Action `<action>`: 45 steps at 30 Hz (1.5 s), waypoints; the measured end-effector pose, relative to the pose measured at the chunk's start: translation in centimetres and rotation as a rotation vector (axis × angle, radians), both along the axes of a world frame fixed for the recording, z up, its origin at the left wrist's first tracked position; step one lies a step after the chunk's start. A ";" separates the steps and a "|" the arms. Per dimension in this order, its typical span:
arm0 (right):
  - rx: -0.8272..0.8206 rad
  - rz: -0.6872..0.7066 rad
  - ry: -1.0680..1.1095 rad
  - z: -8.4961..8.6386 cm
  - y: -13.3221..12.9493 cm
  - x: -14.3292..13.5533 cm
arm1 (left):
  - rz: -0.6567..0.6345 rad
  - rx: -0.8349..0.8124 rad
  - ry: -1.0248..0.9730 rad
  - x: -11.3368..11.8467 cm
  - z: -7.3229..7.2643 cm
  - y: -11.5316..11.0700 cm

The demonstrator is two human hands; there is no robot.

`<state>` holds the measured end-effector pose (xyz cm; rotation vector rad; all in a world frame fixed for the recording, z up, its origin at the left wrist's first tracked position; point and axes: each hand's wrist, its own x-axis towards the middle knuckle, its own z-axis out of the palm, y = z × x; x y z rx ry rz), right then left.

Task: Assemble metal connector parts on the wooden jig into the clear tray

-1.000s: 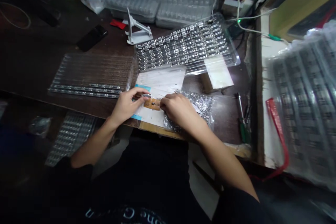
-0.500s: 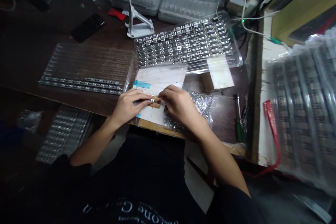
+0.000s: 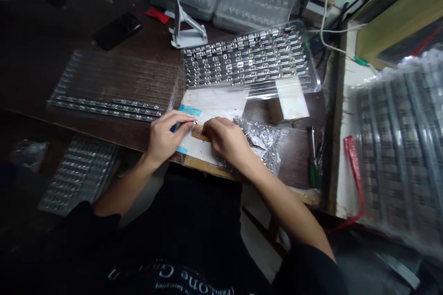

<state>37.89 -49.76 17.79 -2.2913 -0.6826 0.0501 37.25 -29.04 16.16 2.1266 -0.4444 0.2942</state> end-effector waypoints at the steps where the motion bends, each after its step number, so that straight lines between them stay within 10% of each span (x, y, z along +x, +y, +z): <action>1: 0.018 0.043 -0.003 0.0 0.1 -0.1 | 0.023 0.013 0.008 -0.1 0.0 0.1; 9: -0.341 0.254 -0.144 0.7 1.2 -1.1 | -0.058 0.285 0.046 -0.7 -0.6 1.3; 23: -0.577 -0.030 -0.076 1.3 -2.7 0.1 | -0.082 0.138 0.018 -0.4 0.4 -2.7; 37: -0.005 -0.132 0.051 2.2 -3.2 0.2 | -0.087 0.214 0.067 -0.1 -0.3 -2.9; 45: -0.052 -0.131 0.010 1.3 -1.8 0.3 | -0.008 0.054 -0.012 -0.5 0.3 -2.6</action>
